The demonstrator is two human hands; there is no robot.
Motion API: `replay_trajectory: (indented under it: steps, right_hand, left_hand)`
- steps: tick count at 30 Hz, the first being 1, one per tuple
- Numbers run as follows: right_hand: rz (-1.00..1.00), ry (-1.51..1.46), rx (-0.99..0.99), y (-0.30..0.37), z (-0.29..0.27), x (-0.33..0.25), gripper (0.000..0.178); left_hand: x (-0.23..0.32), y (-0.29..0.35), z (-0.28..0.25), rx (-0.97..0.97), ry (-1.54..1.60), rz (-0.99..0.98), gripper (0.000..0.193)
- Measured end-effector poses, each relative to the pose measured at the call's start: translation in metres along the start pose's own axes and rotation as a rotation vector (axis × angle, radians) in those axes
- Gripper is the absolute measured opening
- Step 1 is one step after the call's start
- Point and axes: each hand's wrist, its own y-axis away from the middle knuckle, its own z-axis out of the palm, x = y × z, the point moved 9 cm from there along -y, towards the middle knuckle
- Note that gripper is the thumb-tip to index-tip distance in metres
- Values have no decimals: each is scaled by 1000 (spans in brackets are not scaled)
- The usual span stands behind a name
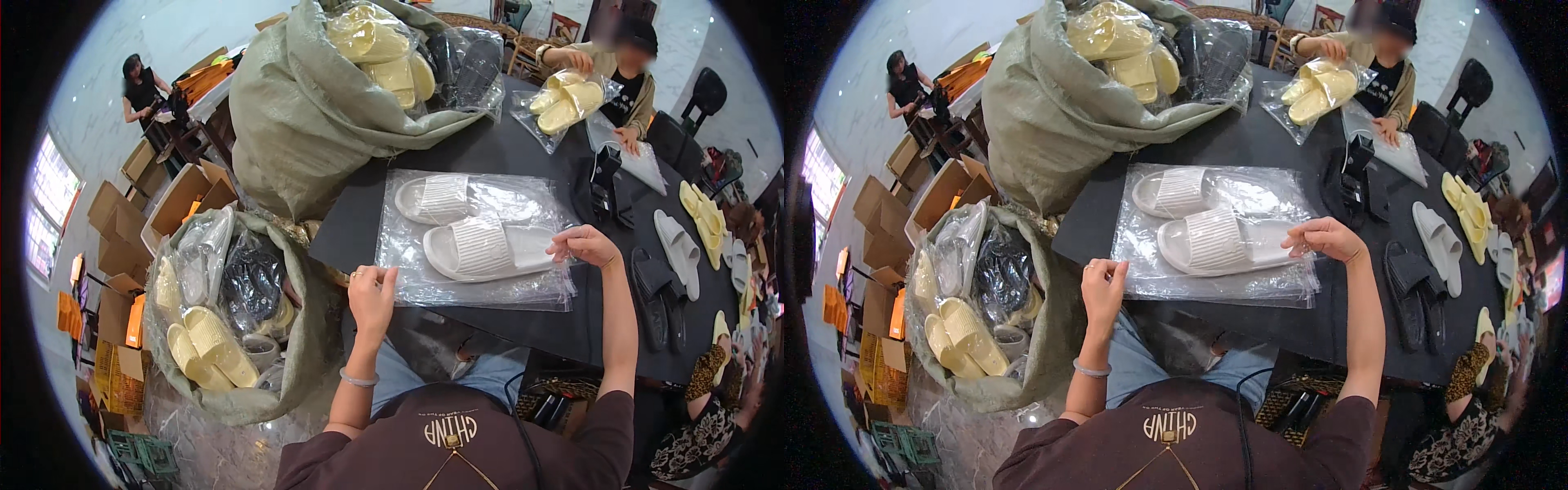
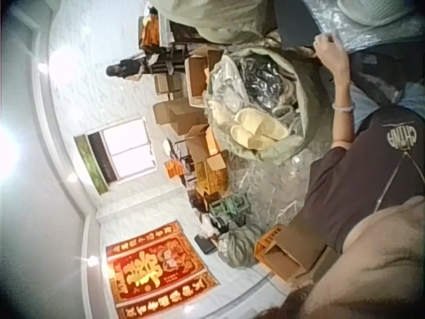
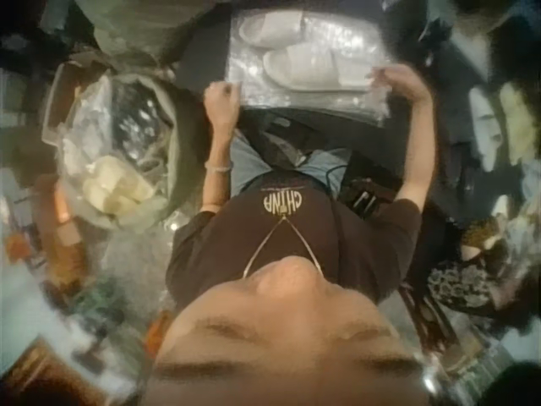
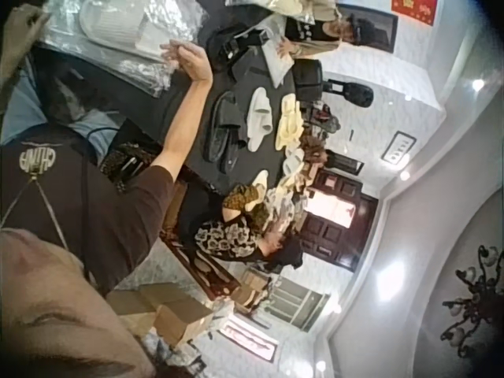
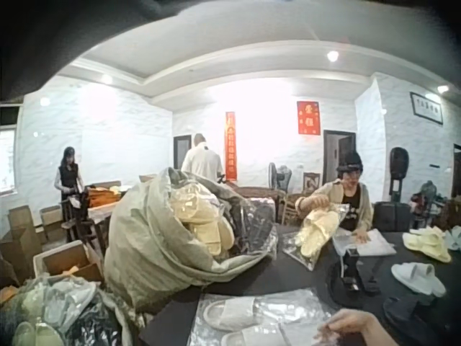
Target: The person unpacks pairs of yellow and white slippers from large green sacks and places them into clear plastic bags on a table. They handle the slippers one pair at a time, arranging them inside the bags and stacking the packaged items.
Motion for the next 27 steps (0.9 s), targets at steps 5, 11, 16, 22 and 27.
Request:
replay_trajectory:
  steps: [5,11,16,22,27]
  right_hand:
    - [27,-128,57,0,-2,-2,29]
    - [-106,595,233,-45,-21,-6,27]
    - [-67,1489,198,-86,-15,6,50]
    - [-103,1511,22,-125,10,23,73]
    - [-230,1209,48,-162,59,7,38]
  left_hand:
    - [-14,6,-2,-51,-81,-19,25]
    - [57,-12,-14,33,55,373,44]
    - [42,-34,45,-279,-83,420,47]
    - [9,-10,75,-416,-441,402,64]
    - [4,-8,74,-431,-445,397,64]
